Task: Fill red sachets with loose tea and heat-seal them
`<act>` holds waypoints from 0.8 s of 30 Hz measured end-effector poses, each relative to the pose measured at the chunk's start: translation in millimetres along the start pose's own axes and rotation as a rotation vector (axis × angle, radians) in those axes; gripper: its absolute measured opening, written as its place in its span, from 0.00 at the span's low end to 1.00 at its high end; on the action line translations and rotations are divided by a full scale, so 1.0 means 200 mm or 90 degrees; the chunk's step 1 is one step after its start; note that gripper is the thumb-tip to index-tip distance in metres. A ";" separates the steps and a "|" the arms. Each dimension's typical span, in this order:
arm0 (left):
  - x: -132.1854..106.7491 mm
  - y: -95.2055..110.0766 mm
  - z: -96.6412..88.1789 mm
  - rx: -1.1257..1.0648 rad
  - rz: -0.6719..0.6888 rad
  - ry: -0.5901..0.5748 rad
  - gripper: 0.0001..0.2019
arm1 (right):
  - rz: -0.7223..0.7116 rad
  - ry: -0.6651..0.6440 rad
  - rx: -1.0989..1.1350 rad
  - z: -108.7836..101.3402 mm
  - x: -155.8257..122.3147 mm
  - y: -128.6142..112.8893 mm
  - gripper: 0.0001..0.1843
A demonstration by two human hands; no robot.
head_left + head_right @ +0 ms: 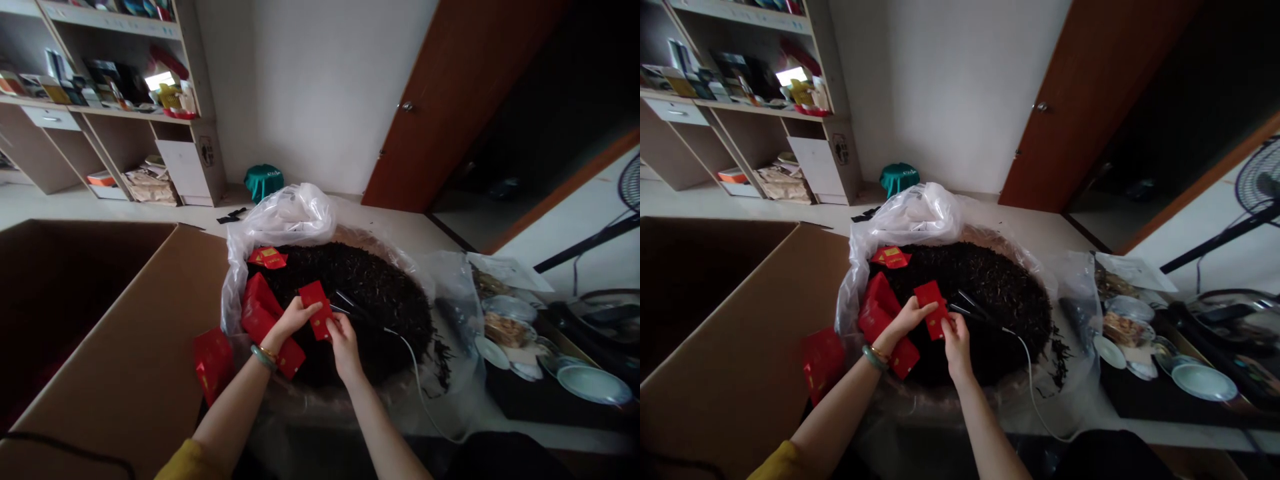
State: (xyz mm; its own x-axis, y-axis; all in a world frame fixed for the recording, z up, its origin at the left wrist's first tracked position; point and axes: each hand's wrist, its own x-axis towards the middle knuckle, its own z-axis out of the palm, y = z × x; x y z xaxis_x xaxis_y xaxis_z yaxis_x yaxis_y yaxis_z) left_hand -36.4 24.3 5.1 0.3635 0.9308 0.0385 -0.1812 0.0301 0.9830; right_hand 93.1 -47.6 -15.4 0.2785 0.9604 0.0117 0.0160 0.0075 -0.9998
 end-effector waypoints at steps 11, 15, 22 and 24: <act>-0.02 0.03 0.03 0.257 0.101 -0.076 0.15 | -0.608 -0.034 -0.563 -0.06 0.16 -0.20 0.25; -0.02 0.03 0.03 0.211 0.067 -0.079 0.17 | -0.647 -0.029 -0.562 -0.07 0.17 -0.16 0.25; -0.02 0.02 0.03 0.182 0.009 -0.073 0.20 | -0.648 -0.031 -0.543 -0.07 0.18 -0.05 0.28; -0.02 0.01 0.02 0.178 0.013 -0.073 0.20 | -0.650 -0.037 -0.537 -0.07 0.18 -0.05 0.27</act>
State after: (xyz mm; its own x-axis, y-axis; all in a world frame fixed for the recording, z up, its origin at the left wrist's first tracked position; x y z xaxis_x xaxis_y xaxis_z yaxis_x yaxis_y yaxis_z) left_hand -33.9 19.4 8.6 0.4664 0.8823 0.0628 0.0638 -0.1043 0.9925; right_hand 116.0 -17.1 -4.7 -0.2552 0.6373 0.7271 0.7860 0.5747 -0.2279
